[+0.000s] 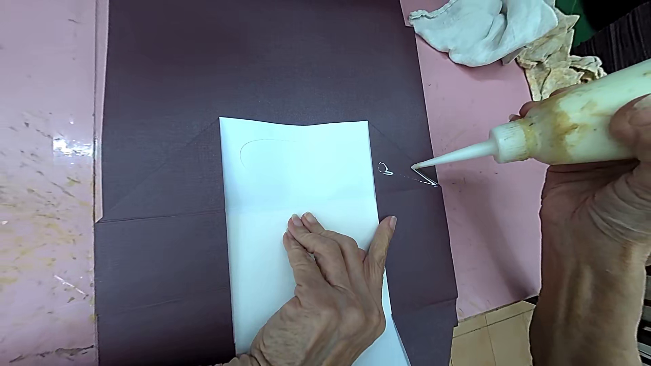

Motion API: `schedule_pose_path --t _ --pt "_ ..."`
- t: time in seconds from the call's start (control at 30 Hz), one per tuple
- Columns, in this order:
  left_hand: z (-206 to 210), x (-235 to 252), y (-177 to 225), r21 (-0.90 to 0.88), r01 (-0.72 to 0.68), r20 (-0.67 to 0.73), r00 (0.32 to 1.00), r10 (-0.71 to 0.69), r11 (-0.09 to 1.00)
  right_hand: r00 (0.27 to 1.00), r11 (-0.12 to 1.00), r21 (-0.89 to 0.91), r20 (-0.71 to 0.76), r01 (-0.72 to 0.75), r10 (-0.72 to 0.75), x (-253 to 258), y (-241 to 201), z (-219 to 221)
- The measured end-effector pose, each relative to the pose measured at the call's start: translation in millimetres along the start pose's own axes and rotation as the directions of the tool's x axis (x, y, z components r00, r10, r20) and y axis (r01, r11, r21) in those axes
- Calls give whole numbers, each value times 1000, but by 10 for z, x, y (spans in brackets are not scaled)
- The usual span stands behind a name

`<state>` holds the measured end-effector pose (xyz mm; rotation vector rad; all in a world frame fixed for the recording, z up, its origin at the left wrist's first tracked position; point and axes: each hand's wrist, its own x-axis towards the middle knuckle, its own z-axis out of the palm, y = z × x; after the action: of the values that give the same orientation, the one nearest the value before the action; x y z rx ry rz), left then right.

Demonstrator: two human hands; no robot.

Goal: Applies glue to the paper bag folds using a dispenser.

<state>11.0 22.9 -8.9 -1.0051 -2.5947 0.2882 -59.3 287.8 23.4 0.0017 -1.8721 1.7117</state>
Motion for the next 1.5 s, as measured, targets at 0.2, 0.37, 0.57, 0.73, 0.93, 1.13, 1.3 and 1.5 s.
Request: schedule_pose_path --t 0.2,0.37,0.57,0.73,0.93,1.13,1.3,1.5 --pt "4 8 8 -8 13 0 1000 -13 1000 999 998 -28 -8 48 -48 167 46 239" --pt "0 7 15 -2 5 12 1000 -5 1000 998 998 -30 25 51 -50 257 58 400" --pt "-12 8 16 -5 -3 41 999 3 1000 995 997 -17 67 71 -70 343 81 565" --pt "-4 7 16 -39 1 43 999 0 999 993 998 -25 105 55 -52 372 65 692" --pt "-18 9 13 -48 -7 54 999 9 999 975 993 -110 212 -45 67 133 -84 731" --pt "-26 3 16 -42 -15 61 998 17 999 971 995 -81 226 -62 79 147 -39 815" --pt "-13 7 41 -57 15 45 999 -12 998 987 1000 13 164 0 -2 380 150 1023" --pt "-27 9 37 -76 5 57 998 0 997 983 1000 26 183 -2 -3 333 123 1223"
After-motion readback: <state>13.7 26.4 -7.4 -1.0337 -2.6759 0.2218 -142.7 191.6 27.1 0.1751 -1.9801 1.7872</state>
